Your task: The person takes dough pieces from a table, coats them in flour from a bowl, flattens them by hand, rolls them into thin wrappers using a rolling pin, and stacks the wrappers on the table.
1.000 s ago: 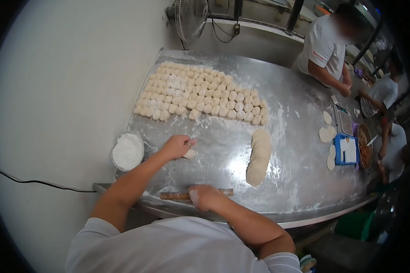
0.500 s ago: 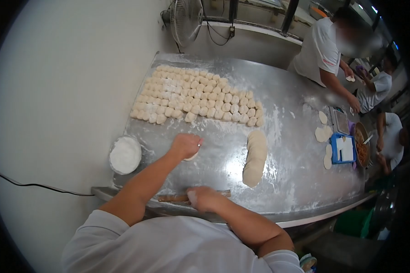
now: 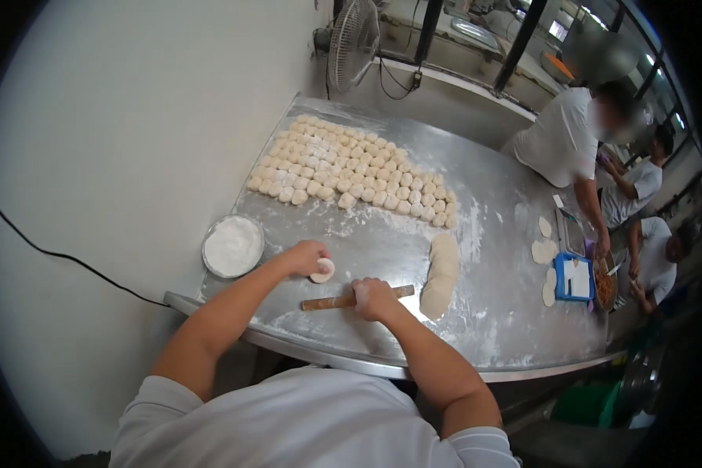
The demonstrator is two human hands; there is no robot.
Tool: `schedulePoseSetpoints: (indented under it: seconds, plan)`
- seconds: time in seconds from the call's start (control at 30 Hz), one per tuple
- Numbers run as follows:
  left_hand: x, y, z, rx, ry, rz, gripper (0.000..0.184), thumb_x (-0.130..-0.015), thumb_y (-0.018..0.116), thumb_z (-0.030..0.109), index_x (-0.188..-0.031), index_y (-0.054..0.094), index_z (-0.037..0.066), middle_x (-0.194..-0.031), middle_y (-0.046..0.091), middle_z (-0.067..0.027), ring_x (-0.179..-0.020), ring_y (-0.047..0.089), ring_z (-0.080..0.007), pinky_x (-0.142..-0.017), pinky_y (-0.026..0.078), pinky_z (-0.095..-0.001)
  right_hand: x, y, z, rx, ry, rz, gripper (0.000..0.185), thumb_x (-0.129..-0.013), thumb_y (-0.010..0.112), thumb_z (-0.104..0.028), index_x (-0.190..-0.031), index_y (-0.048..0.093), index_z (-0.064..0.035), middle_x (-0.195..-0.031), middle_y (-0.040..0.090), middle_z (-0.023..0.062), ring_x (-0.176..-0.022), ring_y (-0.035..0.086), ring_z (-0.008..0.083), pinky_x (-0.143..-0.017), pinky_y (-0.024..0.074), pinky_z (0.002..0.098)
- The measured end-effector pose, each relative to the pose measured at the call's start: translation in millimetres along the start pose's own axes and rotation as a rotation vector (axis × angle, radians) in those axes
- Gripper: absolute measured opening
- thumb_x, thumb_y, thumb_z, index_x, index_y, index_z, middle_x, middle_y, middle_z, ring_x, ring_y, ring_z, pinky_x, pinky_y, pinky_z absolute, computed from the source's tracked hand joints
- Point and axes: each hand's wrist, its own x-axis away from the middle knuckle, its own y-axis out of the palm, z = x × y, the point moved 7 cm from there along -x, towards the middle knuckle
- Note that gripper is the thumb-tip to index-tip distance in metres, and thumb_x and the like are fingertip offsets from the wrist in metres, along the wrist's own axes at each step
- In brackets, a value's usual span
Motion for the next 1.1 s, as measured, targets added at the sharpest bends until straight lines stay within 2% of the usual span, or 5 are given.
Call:
schedulePoseSetpoints:
  seconds: [0.23, 0.43, 0.7, 0.93, 1.1]
  plan:
    - [3.9, 31.4, 8.5, -0.096, 0.04, -0.089, 0.037, -0.087, 0.088, 0.034, -0.114, 0.083, 0.009, -0.105, 0.08, -0.0195, -0.096, 0.077, -0.0335, -0.088, 0.058, -0.0436, -3.3, 2.3, 21.9, 0.15, -0.144, 0.221, 0.028, -0.078, 0.071, -0.012, -0.105, 0.07, -0.0031, -0.116, 0.067, 0.0224, -0.117, 0.061, 0.043, -0.101, 0.0507, 0.0512]
    - [11.5, 50.4, 31.7, -0.165, 0.116, -0.176, 0.037, -0.09, 0.082, 0.041, -0.107, 0.083, 0.008, -0.105, 0.079, -0.0214, -0.099, 0.075, -0.04, -0.09, 0.057, -0.0478, 26.2, 17.5, 29.0, 0.042, -0.151, 0.326, 0.076, -0.097, 0.067, -0.057, -0.148, 0.057, -0.0016, -0.162, 0.044, 0.0264, -0.15, 0.042, 0.046, -0.123, 0.0306, 0.0642]
    - [11.4, 54.6, 33.0, -0.175, 0.129, -0.156, 0.038, -0.094, 0.078, 0.041, -0.108, 0.079, 0.006, -0.105, 0.078, -0.0232, -0.099, 0.074, -0.0418, -0.089, 0.057, -0.0481, -29.2, -6.4, 30.7, 0.172, 0.107, 0.365, 0.077, -0.105, 0.05, -0.054, -0.161, 0.041, -0.0013, -0.171, 0.032, 0.026, -0.157, 0.032, 0.0472, -0.126, 0.0261, 0.0627]
    - [11.6, 31.3, 46.9, -0.242, -0.036, -0.084, 0.043, -0.107, 0.055, 0.043, -0.115, 0.074, 0.005, -0.111, 0.078, -0.0219, -0.104, 0.074, -0.0426, -0.092, 0.058, -0.0527, -92.9, -45.7, 26.8, 0.083, 0.165, 0.357, 0.09, -0.103, 0.053, -0.06, -0.167, 0.03, -0.0008, -0.175, 0.021, 0.0278, -0.162, 0.021, 0.0461, -0.129, 0.0207, 0.0623]
    - [3.3, 21.9, 36.2, -0.233, 0.024, 0.037, 0.041, -0.106, 0.058, 0.04, -0.107, 0.074, 0.002, -0.103, 0.076, -0.026, -0.099, 0.073, -0.0457, -0.089, 0.056, -0.0556, -130.2, -61.2, 23.9, -0.002, 0.105, 0.529, 0.086, -0.103, 0.057, -0.053, -0.166, 0.031, -0.0005, -0.174, 0.024, 0.0268, -0.162, 0.022, 0.0455, -0.129, 0.0214, 0.0619]
